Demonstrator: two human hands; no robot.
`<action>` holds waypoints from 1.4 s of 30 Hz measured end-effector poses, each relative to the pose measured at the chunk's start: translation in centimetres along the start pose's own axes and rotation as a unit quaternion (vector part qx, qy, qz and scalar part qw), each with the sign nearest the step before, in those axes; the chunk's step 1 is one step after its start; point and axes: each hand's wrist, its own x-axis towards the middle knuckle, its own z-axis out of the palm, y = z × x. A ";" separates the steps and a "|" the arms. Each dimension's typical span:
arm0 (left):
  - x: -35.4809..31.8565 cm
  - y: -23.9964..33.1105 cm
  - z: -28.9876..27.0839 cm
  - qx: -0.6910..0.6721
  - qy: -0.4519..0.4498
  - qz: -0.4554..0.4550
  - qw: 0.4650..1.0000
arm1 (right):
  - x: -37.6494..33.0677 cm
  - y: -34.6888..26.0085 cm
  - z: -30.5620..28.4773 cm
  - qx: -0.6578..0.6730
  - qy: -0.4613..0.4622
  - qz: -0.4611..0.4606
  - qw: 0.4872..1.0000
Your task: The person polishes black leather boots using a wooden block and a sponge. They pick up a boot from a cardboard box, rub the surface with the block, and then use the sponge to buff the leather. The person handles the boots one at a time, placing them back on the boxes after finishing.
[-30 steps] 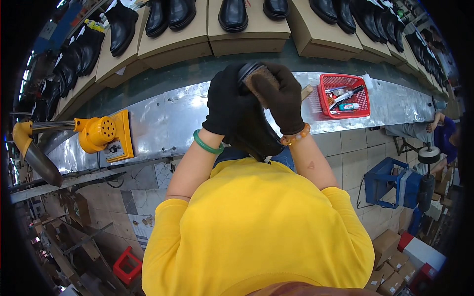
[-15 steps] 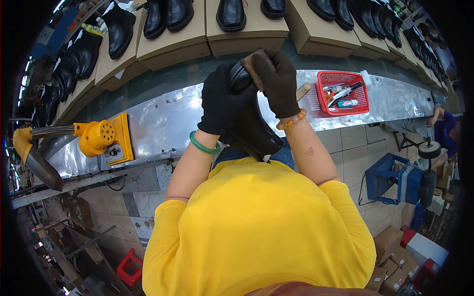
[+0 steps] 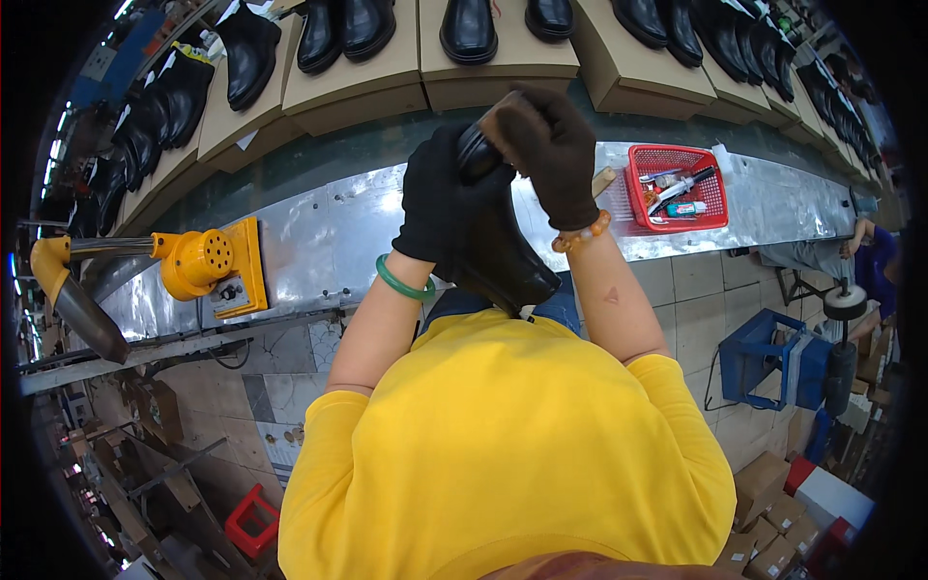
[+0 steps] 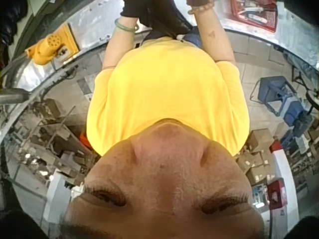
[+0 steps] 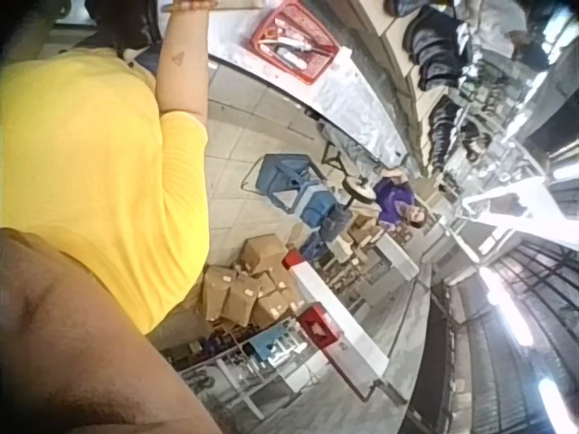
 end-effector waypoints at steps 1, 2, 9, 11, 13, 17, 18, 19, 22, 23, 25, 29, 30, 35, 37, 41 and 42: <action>0.0 -0.1 -0.1 -0.008 -0.002 -0.001 1.000 | -0.4 -1.0 0.3 -0.027 -0.023 -0.027 0.999; 0.0 -0.2 -0.2 -0.017 -0.005 -0.003 1.000 | -0.6 -1.4 0.4 -0.054 -0.045 -0.053 0.996; 0.2 -0.5 1.1 -0.012 -0.001 0.054 0.998 | -1.8 -0.7 -2.4 -0.055 -0.029 -0.029 0.998; 0.3 -0.6 0.6 -0.029 0.011 0.045 0.999 | -2.5 0.6 -3.5 -0.066 -0.015 -0.010 0.998; 0.3 -0.6 0.2 -0.035 0.017 0.039 0.998 | -2.7 0.9 -3.6 -0.024 -0.004 0.009 1.000; 0.1 0.0 -0.2 -0.012 -0.010 0.008 1.000 | -1.8 -1.3 -1.3 0.042 0.001 -0.015 0.999; 0.0 0.2 -0.2 -0.004 -0.023 -0.007 1.000 | -1.5 -1.8 -0.9 0.025 -0.009 -0.043 0.999; 0.0 0.1 -0.3 -0.005 -0.015 0.002 1.000 | -1.4 -1.8 -0.8 -0.020 -0.023 -0.070 0.997; -0.2 -0.5 -0.5 -0.008 0.001 0.025 1.000 | -1.2 -0.8 -1.1 -0.101 -0.055 -0.108 0.988; -0.2 -0.6 -0.4 -0.008 0.001 0.032 0.999 | -1.5 -0.7 -1.4 -0.094 -0.045 -0.103 0.989; -0.3 -0.8 -0.1 -0.008 0.004 0.043 0.999 | -2.5 -1.0 -1.7 -0.080 -0.028 -0.090 0.992; -0.3 -0.8 -0.6 -0.016 0.028 0.033 0.999 | -3.4 -0.7 -2.8 -0.132 -0.032 -0.072 0.988; -0.3 -0.8 -1.1 -0.018 0.040 0.020 0.999 | -3.7 -0.2 -3.1 -0.124 -0.020 -0.047 0.991; 0.0 -1.3 -3.2 -0.049 0.026 -0.015 0.998 | -4.7 0.7 -2.6 -0.008 0.032 0.109 0.994; 0.3 -2.2 -3.8 -0.060 0.041 -0.013 0.997 | -4.8 0.9 -1.8 0.055 0.020 0.179 0.982; 0.6 -4.4 -4.9 -0.076 0.046 -0.040 0.995 | -5.3 1.4 -1.0 0.101 -0.043 0.283 0.953; 0.8 -4.9 -5.0 -0.087 0.055 -0.047 0.994 | -5.4 1.5 -0.9 0.109 -0.060 0.292 0.948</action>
